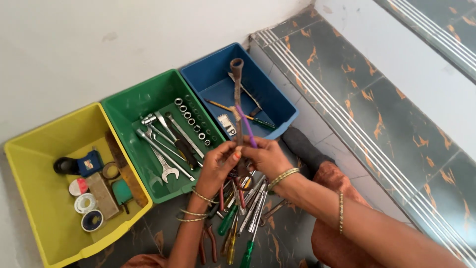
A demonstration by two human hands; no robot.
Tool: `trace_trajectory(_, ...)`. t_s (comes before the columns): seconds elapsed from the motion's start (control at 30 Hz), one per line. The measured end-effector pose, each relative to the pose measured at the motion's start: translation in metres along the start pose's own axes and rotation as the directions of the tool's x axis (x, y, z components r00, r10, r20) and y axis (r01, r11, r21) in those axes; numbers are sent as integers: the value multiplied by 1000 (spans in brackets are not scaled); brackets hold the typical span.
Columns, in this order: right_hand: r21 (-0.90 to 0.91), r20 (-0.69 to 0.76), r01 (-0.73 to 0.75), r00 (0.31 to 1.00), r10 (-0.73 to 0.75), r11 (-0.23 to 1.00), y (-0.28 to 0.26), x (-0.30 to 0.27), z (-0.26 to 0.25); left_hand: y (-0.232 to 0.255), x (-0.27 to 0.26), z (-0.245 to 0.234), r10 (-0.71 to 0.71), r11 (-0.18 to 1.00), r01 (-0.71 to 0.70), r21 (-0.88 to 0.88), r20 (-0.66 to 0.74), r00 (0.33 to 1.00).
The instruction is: The person sits on the floor and organizes various hand tools by picking them up from a pile and placing them into three colored plastic bins. They handle wrenches, sockets, pliers, and screwdrivers, sorting them into the green and blue bins while occasionally brushing them with a small brush.
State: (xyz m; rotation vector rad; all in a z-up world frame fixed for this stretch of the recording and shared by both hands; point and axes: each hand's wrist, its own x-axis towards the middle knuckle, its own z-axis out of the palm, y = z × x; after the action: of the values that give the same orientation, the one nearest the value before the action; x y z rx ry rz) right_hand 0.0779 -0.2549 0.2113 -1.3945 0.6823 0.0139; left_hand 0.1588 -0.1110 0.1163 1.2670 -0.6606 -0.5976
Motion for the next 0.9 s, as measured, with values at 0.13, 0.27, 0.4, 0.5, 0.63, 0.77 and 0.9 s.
trace_trajectory(0.13, 26, -4, -22, 1000, 22, 999, 17, 38, -8, -28, 6, 26, 19, 978, -61, -200, -203, 979)
trace_trajectory(0.27, 40, 12, -80, 997, 80, 996, 18, 77, -21, -22, 0, 45, 21, 998, -37, -48, -291, 956)
trace_trajectory(0.4, -32, -99, -258, 962, 254, 966, -7, 117, -28, -19, 3, 54, 58, 998, -53, 32, -167, 984)
trace_trajectory(0.5, -228, -168, -251, 962, 216, 941, -14, 152, -29, -31, 14, 52, 150, 986, -141, 87, -107, 983)
trace_trajectory(0.63, -478, -152, -232, 972, 180, 847, -1, 192, -38, -48, 31, 45, 137, 991, -137, 14, -57, 989)
trace_trajectory(0.77, -622, -159, -239, 971, 178, 746, 39, 244, -44, -61, 31, 43, 172, 983, -171, 69, -10, 985)
trace_trajectory(0.9, -843, -149, -169, 986, 80, 510, 88, 303, -60, -70, 34, 44, 64, 998, -63, 32, -35, 997)
